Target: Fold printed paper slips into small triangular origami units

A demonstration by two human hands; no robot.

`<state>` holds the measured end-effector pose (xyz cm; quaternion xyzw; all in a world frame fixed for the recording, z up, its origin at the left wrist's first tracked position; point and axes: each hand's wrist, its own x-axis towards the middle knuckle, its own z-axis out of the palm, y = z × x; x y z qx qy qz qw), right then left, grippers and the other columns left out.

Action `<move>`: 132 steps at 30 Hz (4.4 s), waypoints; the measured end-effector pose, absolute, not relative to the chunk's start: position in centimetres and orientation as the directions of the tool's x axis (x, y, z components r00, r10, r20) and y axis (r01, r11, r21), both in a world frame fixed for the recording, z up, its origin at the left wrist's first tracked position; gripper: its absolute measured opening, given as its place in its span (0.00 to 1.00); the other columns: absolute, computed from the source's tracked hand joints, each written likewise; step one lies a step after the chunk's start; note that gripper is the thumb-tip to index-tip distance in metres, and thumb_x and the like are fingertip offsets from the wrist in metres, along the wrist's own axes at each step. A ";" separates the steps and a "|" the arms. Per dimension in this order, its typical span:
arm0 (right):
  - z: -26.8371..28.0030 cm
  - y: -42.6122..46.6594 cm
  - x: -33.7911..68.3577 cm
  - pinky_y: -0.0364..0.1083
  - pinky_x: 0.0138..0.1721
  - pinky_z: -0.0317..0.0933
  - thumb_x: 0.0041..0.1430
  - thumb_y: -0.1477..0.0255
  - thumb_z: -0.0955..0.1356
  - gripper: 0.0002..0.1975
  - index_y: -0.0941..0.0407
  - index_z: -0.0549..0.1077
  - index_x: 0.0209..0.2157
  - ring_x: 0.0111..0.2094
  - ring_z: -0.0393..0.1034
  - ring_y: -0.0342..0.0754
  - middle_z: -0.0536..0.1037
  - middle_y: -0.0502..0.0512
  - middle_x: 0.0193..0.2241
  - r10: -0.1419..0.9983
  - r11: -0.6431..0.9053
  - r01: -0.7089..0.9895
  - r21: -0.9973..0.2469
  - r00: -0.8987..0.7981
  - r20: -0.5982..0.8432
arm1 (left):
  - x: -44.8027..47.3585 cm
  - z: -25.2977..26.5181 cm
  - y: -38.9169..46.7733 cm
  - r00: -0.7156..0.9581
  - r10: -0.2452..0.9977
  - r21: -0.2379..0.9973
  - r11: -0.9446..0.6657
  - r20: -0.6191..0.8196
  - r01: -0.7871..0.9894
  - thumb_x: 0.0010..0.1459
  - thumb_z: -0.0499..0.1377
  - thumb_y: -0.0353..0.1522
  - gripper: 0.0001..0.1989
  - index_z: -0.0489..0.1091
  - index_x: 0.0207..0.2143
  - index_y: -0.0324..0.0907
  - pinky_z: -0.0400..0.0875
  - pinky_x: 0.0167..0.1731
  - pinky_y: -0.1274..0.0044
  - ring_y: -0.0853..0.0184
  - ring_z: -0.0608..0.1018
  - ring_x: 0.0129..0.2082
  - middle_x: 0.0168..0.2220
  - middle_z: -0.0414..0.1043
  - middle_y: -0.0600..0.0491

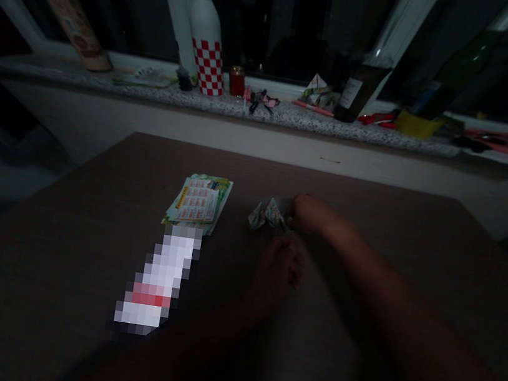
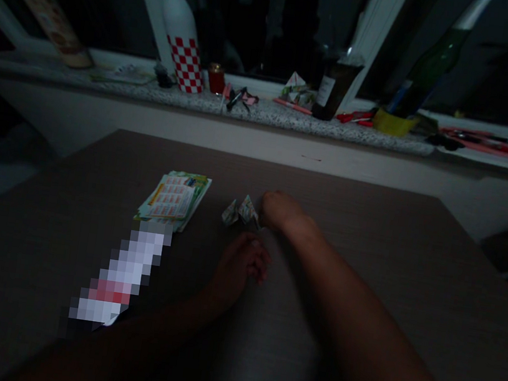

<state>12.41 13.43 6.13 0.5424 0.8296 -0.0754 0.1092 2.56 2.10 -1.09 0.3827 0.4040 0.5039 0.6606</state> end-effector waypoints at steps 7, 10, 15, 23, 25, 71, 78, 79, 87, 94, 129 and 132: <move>6.4 12.9 12.6 0.42 0.37 0.63 0.54 0.75 0.66 0.11 0.61 0.79 0.37 0.37 0.76 0.50 0.81 0.64 0.35 0.889 0.386 0.922 -0.025 -0.379 -0.256 | 2.4 -0.6 1.9 0.170 0.974 0.926 0.200 -0.151 -0.321 0.55 0.53 0.39 0.10 0.61 0.32 0.42 0.61 0.16 0.82 0.75 0.69 0.16 0.26 0.66 0.57; 6.9 12.6 13.0 0.42 0.38 0.63 0.53 0.77 0.66 0.11 0.61 0.79 0.36 0.38 0.76 0.50 0.81 0.64 0.35 0.890 0.394 0.918 -0.038 -0.392 -0.233 | 2.2 -0.3 1.9 0.157 0.979 0.938 0.175 -0.133 -0.298 0.54 0.54 0.38 0.09 0.61 0.33 0.42 0.61 0.17 0.82 0.75 0.69 0.17 0.26 0.67 0.58; 7.9 11.8 13.6 0.43 0.38 0.62 0.55 0.77 0.64 0.12 0.60 0.79 0.37 0.39 0.75 0.51 0.81 0.64 0.36 0.893 0.415 0.908 -0.065 -0.420 -0.163 | 0.7 1.8 2.5 0.175 0.984 1.000 0.005 -0.003 -0.008 0.55 0.54 0.33 0.04 0.65 0.33 0.41 0.64 0.23 0.80 0.73 0.71 0.21 0.27 0.69 0.56; 8.9 9.7 10.2 0.42 0.32 0.59 0.58 0.73 0.64 0.10 0.58 0.78 0.36 0.34 0.75 0.49 0.81 0.61 0.34 0.866 0.489 0.863 -0.126 -0.497 -0.049 | -6.0 6.2 4.7 0.249 0.960 0.626 -0.275 0.132 0.730 0.54 0.56 0.32 0.06 0.71 0.30 0.40 0.66 0.33 0.72 0.59 0.76 0.32 0.30 0.74 0.48; 8.5 9.4 8.8 0.43 0.33 0.60 0.59 0.74 0.63 0.10 0.57 0.78 0.35 0.35 0.75 0.50 0.81 0.61 0.35 0.849 0.520 0.843 -0.138 -0.528 -0.028 | -8.3 6.5 5.3 0.184 0.972 0.426 -0.231 0.150 0.875 0.55 0.55 0.33 0.08 0.72 0.33 0.40 0.66 0.38 0.71 0.58 0.76 0.37 0.34 0.75 0.46; 7.4 7.1 11.8 0.43 0.28 0.66 0.49 0.67 0.73 0.10 0.60 0.77 0.32 0.27 0.74 0.46 0.81 0.55 0.29 0.954 0.270 0.188 -0.944 -0.181 0.237 | -8.8 11.6 4.6 0.150 0.915 0.704 -0.386 0.375 0.596 0.57 0.57 0.34 0.10 0.75 0.37 0.40 0.69 0.28 0.79 0.67 0.78 0.28 0.31 0.79 0.53; 4.2 3.8 18.5 0.44 0.27 0.68 0.40 0.67 0.77 0.14 0.58 0.76 0.28 0.25 0.74 0.46 0.81 0.53 0.25 1.000 -0.026 -0.026 -0.999 0.016 -0.026 | -4.0 6.8 5.4 0.168 0.978 0.901 -0.179 0.120 0.396 0.54 0.59 0.35 0.09 0.75 0.32 0.38 0.71 0.29 0.77 0.66 0.79 0.28 0.30 0.79 0.51; 3.9 3.4 19.2 0.44 0.26 0.67 0.38 0.67 0.78 0.14 0.58 0.76 0.28 0.24 0.74 0.45 0.80 0.53 0.25 0.997 -0.053 -0.049 -0.997 0.047 -0.056 | -3.4 6.2 5.3 0.203 0.977 0.902 -0.147 0.068 0.405 0.53 0.59 0.35 0.09 0.75 0.31 0.38 0.71 0.29 0.76 0.66 0.79 0.28 0.30 0.78 0.51; 2.3 0.6 22.1 0.44 0.25 0.66 0.47 0.65 0.73 0.08 0.54 0.76 0.23 0.20 0.71 0.44 0.76 0.48 0.18 0.978 -0.201 -0.535 -0.820 -0.067 -0.196 | 0.3 1.4 3.1 0.124 0.980 0.950 0.116 -0.158 0.291 0.51 0.59 0.36 0.10 0.73 0.27 0.37 0.68 0.26 0.77 0.66 0.76 0.25 0.25 0.75 0.52; 0.6 -0.4 21.2 0.49 0.39 0.69 0.46 0.65 0.75 0.15 0.50 0.77 0.39 0.39 0.76 0.53 0.81 0.54 0.37 0.977 -0.183 -0.476 -0.860 -0.189 -0.104 | 1.0 0.2 2.4 0.087 0.981 0.964 0.153 -0.175 0.218 0.52 0.61 0.37 0.10 0.73 0.27 0.37 0.68 0.25 0.79 0.68 0.75 0.25 0.24 0.74 0.54; -0.5 -0.9 18.9 0.47 0.28 0.71 0.38 0.72 0.78 0.35 0.52 0.68 0.51 0.27 0.75 0.48 0.79 0.51 0.29 0.993 -0.116 0.041 -0.992 -0.007 -0.116 | 1.5 0.0 1.1 0.249 0.948 0.978 0.178 -0.200 0.107 0.46 0.67 0.35 0.12 0.75 0.33 0.39 0.67 0.24 0.81 0.68 0.77 0.26 0.29 0.77 0.52; -0.5 -0.9 18.8 0.47 0.29 0.72 0.38 0.73 0.78 0.36 0.52 0.67 0.51 0.27 0.75 0.48 0.79 0.50 0.29 0.991 -0.131 0.053 -0.990 -0.014 -0.132 | 1.5 0.0 1.2 0.262 0.943 0.978 0.185 -0.204 0.098 0.47 0.67 0.34 0.13 0.75 0.35 0.39 0.69 0.25 0.80 0.68 0.78 0.28 0.31 0.78 0.51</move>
